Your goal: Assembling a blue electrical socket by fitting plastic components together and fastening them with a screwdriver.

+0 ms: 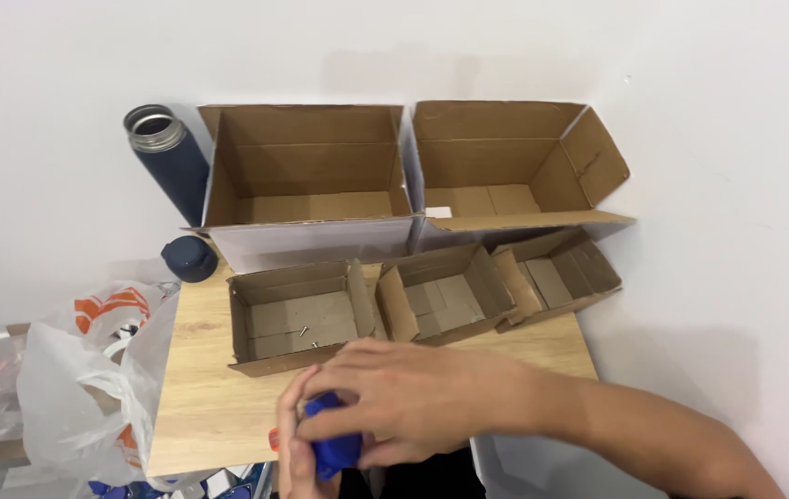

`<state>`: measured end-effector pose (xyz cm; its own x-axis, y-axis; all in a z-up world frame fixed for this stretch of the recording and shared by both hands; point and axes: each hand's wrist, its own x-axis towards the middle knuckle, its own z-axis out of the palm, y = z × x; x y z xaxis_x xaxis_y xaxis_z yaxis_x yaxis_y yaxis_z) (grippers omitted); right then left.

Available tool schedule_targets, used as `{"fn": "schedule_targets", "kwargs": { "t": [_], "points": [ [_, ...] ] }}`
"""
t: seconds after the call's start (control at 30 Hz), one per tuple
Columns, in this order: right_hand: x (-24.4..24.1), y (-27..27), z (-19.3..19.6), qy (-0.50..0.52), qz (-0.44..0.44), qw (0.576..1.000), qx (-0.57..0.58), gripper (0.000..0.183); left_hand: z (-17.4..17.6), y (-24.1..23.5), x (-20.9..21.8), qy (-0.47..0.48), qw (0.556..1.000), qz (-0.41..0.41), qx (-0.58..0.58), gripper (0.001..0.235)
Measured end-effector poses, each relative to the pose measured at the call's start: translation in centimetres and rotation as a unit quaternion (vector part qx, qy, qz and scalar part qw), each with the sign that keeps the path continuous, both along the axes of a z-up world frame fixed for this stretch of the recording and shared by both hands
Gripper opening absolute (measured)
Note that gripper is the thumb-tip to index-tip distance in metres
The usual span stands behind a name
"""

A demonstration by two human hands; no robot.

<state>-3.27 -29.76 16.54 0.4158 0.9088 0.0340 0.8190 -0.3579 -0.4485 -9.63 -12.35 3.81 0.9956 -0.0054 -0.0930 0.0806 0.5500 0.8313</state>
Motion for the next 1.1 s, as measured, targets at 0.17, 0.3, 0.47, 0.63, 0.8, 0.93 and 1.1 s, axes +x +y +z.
{"fn": "schedule_targets", "kwargs": {
  "t": [0.17, 0.3, 0.47, 0.63, 0.8, 0.93, 1.1],
  "points": [
    [4.5, -6.5, 6.7, 0.090, -0.133, 0.985, 0.067, 0.046, -5.3, -1.7, 1.1, -0.197, 0.980, -0.030, -0.006, 0.054],
    [10.5, -11.3, 9.4, 0.041, -0.411, 0.910, 0.026, 0.034, -5.1, -1.1, 2.0, -0.292, 0.936, -0.067, 0.185, 0.053],
    [17.5, -15.2, 5.5, 0.128, -0.494, 0.844, -0.165, 0.055, -7.2, -1.2, 2.7, -0.397, 0.869, -0.124, 0.268, 0.048],
    [20.8, -14.6, -2.7, 0.236, -0.473, 0.768, -0.362, 0.091, -8.1, -1.2, 2.6, -0.376, 0.863, -0.141, 0.307, 0.055],
    [22.3, -13.5, -5.1, 0.324, -0.453, 0.772, -0.307, 0.033, -8.6, -1.3, 2.3, -0.370, 0.847, -0.138, 0.356, 0.061],
    [21.8, -12.7, -3.8, 0.317, -0.438, 0.779, -0.318, 0.035, -9.0, -1.5, 2.1, -0.381, 0.834, -0.144, 0.373, 0.061],
    [21.9, -15.2, -1.9, 0.200, -0.432, 0.812, -0.338, 0.064, -8.1, -1.3, 2.6, -0.402, 0.846, -0.129, 0.326, 0.060]
  ]
}}
